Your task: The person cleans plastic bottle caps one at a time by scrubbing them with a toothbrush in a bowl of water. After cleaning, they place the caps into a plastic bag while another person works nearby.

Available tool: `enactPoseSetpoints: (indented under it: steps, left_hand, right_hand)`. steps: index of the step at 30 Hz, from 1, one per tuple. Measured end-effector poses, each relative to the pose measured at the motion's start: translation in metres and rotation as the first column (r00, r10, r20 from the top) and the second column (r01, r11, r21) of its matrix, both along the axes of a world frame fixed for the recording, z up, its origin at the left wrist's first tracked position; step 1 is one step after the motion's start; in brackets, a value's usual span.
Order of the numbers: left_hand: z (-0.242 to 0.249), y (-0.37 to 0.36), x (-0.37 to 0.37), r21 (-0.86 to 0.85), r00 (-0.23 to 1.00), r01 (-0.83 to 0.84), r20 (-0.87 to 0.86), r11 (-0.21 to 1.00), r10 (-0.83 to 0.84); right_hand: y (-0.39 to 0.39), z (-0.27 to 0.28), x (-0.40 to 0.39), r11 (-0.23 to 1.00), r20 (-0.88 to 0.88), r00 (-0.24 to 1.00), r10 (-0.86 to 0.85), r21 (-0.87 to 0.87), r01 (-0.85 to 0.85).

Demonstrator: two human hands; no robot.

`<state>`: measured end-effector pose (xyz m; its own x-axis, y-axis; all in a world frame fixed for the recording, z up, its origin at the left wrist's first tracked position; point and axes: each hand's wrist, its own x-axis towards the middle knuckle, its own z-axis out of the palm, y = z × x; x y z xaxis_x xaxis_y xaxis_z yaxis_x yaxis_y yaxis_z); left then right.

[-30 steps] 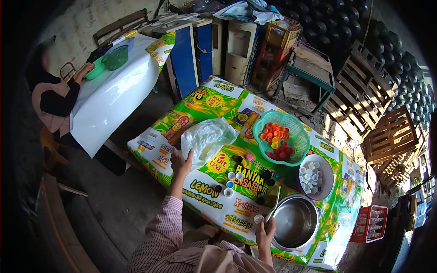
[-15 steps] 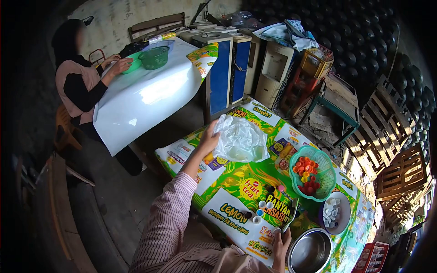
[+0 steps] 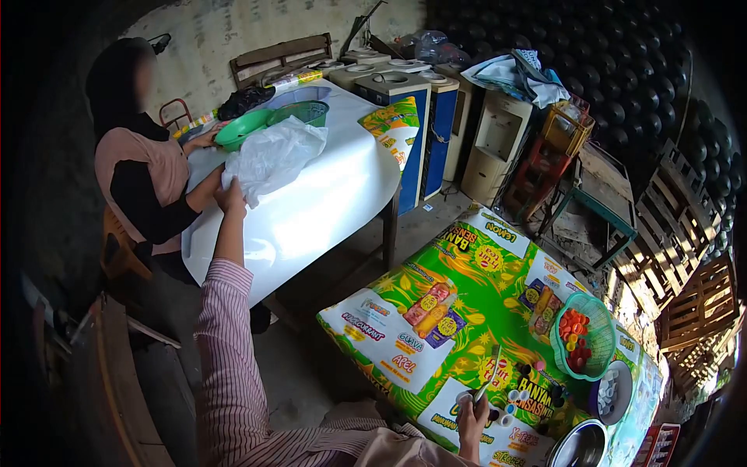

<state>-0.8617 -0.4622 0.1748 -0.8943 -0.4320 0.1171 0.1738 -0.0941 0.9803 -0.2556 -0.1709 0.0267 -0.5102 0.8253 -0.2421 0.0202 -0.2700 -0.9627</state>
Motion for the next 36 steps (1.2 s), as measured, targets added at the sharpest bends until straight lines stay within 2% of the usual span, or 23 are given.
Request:
enactPoseSetpoints:
  steps: [2, 4, 6, 9, 11, 12, 15, 16, 18, 19, 20, 22, 23, 24, 26, 27, 28, 30, 31, 32, 33, 34, 36]
  left_hand:
    - [-0.001, -0.001, -0.005, 0.073, 0.997, -0.066, -0.023, 0.995, 0.068]
    - [0.001, 0.007, -0.001, 0.095, 0.993, -0.104, -0.053, 0.99, 0.11]
    - [0.005, 0.009, 0.0, 0.121, 0.983, -0.151, -0.084, 0.981, 0.162]
    - [0.014, 0.016, 0.004, 0.108, 0.981, -0.192, 0.014, 0.975, 0.191]
    - [0.034, 0.03, 0.026, 0.133, 0.971, -0.202, 0.156, 0.97, 0.181]
    - [0.034, 0.031, 0.026, 0.131, 0.971, -0.203, 0.156, 0.97, 0.182]
    - [0.031, 0.036, 0.027, -0.186, 0.949, -0.288, -0.185, 0.939, 0.254]
    - [0.031, 0.039, 0.029, -0.187, 0.95, -0.284, -0.186, 0.94, 0.25]
    - [0.027, 0.049, 0.045, -0.182, 0.834, -0.504, -0.357, 0.844, 0.421]
    - [0.027, 0.051, 0.058, -0.201, 0.833, -0.46, -0.435, 0.865, 0.342]
    - [0.028, 0.057, 0.072, -0.199, 0.835, -0.456, -0.433, 0.868, 0.34]
    - [0.03, 0.076, 0.111, -0.151, 0.701, -0.559, -0.611, 0.815, 0.368]
    - [0.029, 0.095, 0.139, -0.088, 0.693, -0.493, -0.641, 0.866, 0.33]
    - [0.031, 0.12, 0.181, -0.089, 0.699, -0.484, -0.637, 0.871, 0.324]
    - [0.028, 0.176, 0.28, -0.036, 0.675, -0.158, -0.734, 0.987, 0.081]
    - [0.022, 0.204, 0.334, -0.056, 0.671, -0.015, -0.741, 0.998, -0.031]
    - [0.011, 0.233, 0.388, -0.073, 0.652, 0.131, -0.745, 0.989, -0.142]
    - [-0.019, 0.282, 0.49, -0.178, 0.549, 0.449, -0.717, 0.875, -0.428]
    - [-0.03, 0.303, 0.542, -0.262, 0.431, 0.639, -0.657, 0.723, -0.619]
    - [-0.036, 0.321, 0.594, -0.387, 0.267, 0.751, -0.562, 0.534, -0.783]
    - [-0.03, 0.332, 0.639, -0.566, 0.045, 0.787, -0.346, 0.246, -0.937]
    - [-0.033, 0.351, 0.681, -0.62, -0.128, 0.782, -0.271, 0.071, -0.954]
    - [-0.061, 0.376, 0.753, -0.605, -0.278, 0.793, -0.249, -0.075, -0.928]
  right_hand:
    - [-0.003, -0.002, -0.003, 1.0, 0.017, 1.0, 0.02, -0.01, -0.02]
    - [-0.004, -0.002, -0.006, 0.996, 0.06, 0.997, 0.051, 0.07, -0.055]
    - [-0.005, 0.002, -0.006, 0.998, 0.037, 0.998, 0.044, 0.042, -0.046]
    - [-0.003, 0.001, -0.001, 1.0, 0.056, 0.998, -0.005, 0.022, 0.003]
    - [-0.004, 0.01, -0.002, 0.999, 0.059, 0.998, 0.004, 0.038, -0.006]
    - [-0.004, 0.014, -0.002, 0.998, 0.063, 0.998, 0.011, 0.054, -0.015]
    - [-0.004, 0.012, 0.001, 0.998, 0.057, 0.998, 0.011, 0.055, -0.014]
    - [-0.003, 0.01, 0.002, 0.999, 0.056, 0.998, 0.007, 0.054, -0.01]
    - [0.0, 0.009, 0.006, 1.0, 0.054, 0.998, -0.028, 0.013, 0.027]
    - [0.003, 0.011, 0.009, 0.999, 0.031, 0.998, -0.048, 0.019, 0.048]
    - [0.007, 0.015, 0.015, 0.998, 0.031, 0.998, -0.053, 0.023, 0.052]
    - [0.017, 0.039, 0.033, 0.999, 0.04, 0.999, 0.008, 0.05, -0.01]
    - [0.029, 0.035, 0.05, 0.994, 0.038, 0.998, 0.054, 0.098, -0.057]
    - [0.036, 0.048, 0.067, 0.997, 0.017, 0.999, 0.038, 0.063, -0.039]
    - [0.061, 0.056, 0.112, 0.991, 0.065, 0.997, 0.051, 0.124, -0.059]
    - [0.073, 0.063, 0.135, 0.983, 0.033, 0.998, 0.062, 0.17, -0.067]
    - [0.084, 0.071, 0.16, 0.978, 0.074, 0.996, 0.054, 0.196, -0.068]
    - [0.105, 0.09, 0.206, 0.975, 0.099, 0.995, 0.022, 0.218, -0.044]
    - [0.115, 0.097, 0.227, 0.95, 0.16, 0.987, -0.006, 0.309, -0.044]
    - [0.125, 0.094, 0.247, 0.906, 0.176, 0.984, -0.041, 0.421, -0.037]
    - [0.132, 0.095, 0.266, 0.922, 0.169, 0.983, -0.068, 0.387, -0.003]
    - [0.136, 0.095, 0.285, 0.936, 0.162, 0.983, -0.092, 0.352, 0.029]
    - [0.142, 0.099, 0.319, 0.969, 0.226, 0.97, -0.093, 0.243, 0.037]
